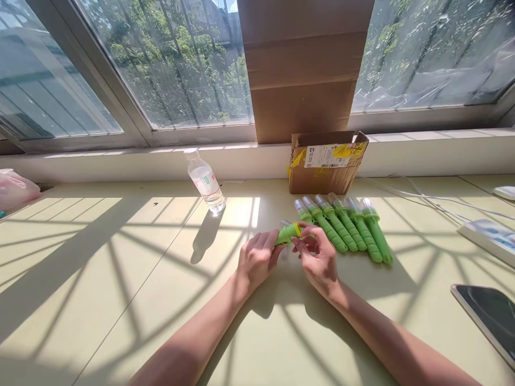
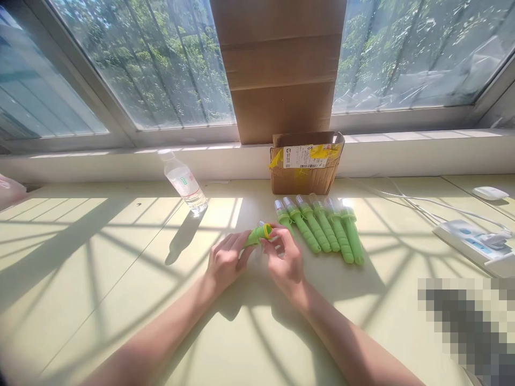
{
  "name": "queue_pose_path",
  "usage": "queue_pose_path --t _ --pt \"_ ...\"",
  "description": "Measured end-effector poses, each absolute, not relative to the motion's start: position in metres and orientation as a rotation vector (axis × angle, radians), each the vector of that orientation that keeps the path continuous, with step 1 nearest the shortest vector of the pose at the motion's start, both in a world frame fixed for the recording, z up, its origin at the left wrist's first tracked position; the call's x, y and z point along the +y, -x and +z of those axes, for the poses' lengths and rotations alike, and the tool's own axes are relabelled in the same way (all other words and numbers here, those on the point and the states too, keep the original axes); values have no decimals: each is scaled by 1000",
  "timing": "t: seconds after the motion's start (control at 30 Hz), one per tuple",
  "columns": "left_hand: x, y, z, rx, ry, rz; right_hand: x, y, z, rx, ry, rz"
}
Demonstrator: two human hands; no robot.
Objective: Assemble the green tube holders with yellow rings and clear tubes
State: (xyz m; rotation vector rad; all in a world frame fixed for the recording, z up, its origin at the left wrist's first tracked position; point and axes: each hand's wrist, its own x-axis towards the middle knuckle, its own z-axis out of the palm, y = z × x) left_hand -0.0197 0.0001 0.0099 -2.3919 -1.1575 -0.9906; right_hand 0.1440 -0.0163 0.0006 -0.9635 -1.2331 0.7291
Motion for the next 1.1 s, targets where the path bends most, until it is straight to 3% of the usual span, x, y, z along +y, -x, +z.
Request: queue_pose_path --t 0.4,0.7,1.1 --pt "-1 18 8 -1156 2332 -891 -17 -145 1 -1261 992 658" --pt "3 19 3 -1121 2309 -1123 -16 -145 -2 -1186 1009 783" --pt "2 18 7 -1014 2229 -1199 -16 -147 1 -1259 986 696"
